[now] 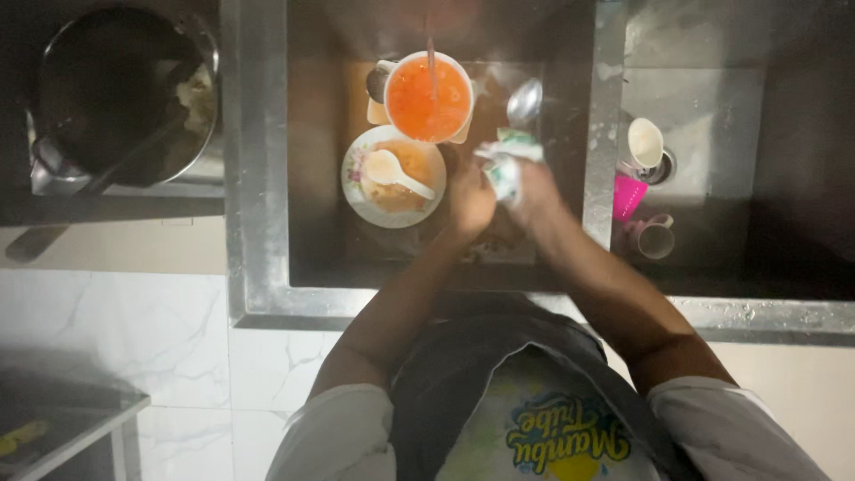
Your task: The person washes a stack of dirty dishes in a kitchen sink using a sponge and running water. They scrub and rinse a plastic container, a pink cup, a glass, a white mug, a bowl, and a plate, placing each item in the adjacent sink basin after cleaning.
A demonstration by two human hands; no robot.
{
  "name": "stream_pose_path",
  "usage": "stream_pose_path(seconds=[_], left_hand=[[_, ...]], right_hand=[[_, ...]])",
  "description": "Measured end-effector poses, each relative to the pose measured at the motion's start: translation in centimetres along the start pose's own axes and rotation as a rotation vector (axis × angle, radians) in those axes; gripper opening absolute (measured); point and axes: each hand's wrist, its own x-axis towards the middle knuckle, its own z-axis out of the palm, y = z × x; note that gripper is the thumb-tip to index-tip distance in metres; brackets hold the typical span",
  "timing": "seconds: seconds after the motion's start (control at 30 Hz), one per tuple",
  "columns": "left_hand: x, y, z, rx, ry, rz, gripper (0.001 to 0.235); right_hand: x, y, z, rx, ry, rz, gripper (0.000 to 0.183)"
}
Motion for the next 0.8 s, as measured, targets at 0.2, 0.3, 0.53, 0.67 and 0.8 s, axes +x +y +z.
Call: stream_pose_path(seconds=[0.2,0.3,0.53,0.67,0.8], left_hand=[[3.6,0.9,0.4,-0.089,-0.399,-0.119,0.035],[7.9,-4.7,0.8,0.131,-0.169,0.020,0.029],[11.9,-22.6,2.5,0.744,-0.188,-0.085,0.037],[12.5,-25.1,4.0,0.956,-0.379,0.079,0.023],[12.9,-26.8,3.8,0.951,-0.079,0.267,0.016]], right_hand=[[-0.1,-3.6,-5.3,-0.215,0.175,-0.457,0.019],[3.2,-10.4,-16.5,-0.395,0.247,-0.859,0.027],[4.8,-14.2,-23.2,-1.902,0.247,-0.562,0.021],[5.8,-14.2,-21.1,-2.483,-0.018,-0.464,0.026],[7.7,-14.6,-23.7,-2.454,0.434,0.007,0.021]])
